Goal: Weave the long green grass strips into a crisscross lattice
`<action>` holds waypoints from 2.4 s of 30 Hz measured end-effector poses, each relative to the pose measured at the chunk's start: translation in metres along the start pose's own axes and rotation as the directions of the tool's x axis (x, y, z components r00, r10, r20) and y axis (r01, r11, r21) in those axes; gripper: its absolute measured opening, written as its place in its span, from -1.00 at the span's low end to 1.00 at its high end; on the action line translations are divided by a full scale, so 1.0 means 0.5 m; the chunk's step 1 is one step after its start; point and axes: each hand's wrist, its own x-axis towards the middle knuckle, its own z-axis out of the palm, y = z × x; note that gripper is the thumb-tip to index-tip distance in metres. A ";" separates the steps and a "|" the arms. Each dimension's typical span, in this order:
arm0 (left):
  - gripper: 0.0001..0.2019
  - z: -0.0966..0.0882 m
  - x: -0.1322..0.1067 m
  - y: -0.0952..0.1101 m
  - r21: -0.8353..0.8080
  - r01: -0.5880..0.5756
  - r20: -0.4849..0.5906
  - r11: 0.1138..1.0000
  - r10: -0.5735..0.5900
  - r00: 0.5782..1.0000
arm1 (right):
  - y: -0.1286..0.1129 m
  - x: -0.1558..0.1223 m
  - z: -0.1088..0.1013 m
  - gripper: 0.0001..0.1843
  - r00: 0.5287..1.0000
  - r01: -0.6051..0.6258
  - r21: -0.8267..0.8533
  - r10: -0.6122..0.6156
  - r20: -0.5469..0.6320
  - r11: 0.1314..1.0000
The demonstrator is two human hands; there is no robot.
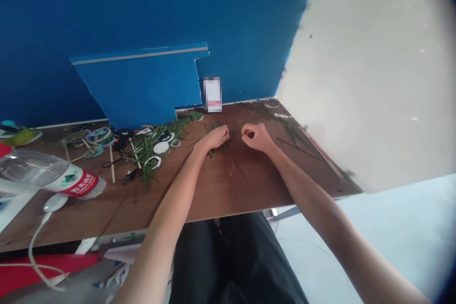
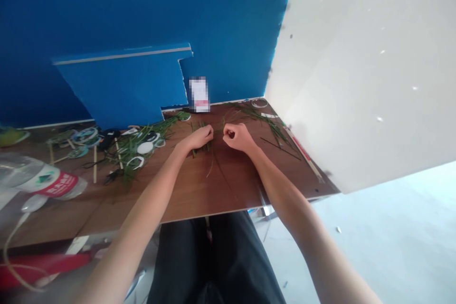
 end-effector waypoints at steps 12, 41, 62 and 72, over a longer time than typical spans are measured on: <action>-0.89 0.001 -0.003 0.011 0.015 0.033 -0.004 0.999 -0.033 0.999 | 0.004 0.002 0.010 -0.95 0.999 -0.007 -0.072 0.010 0.041 0.997; -0.83 0.027 0.007 -0.025 -0.240 0.076 -0.211 0.968 -0.128 0.969 | -0.006 0.004 0.008 -0.95 0.943 -0.011 -0.225 0.085 0.321 0.974; -0.89 0.023 0.037 -0.004 0.050 0.182 -0.127 0.982 -0.174 0.976 | -0.010 0.009 0.012 -0.89 0.880 0.008 -0.319 0.144 0.452 0.948; -0.78 0.024 0.034 0.002 0.165 0.207 -0.098 0.964 -0.193 0.976 | -0.006 0.009 0.010 -0.90 0.885 -0.006 -0.290 0.140 0.445 0.957</action>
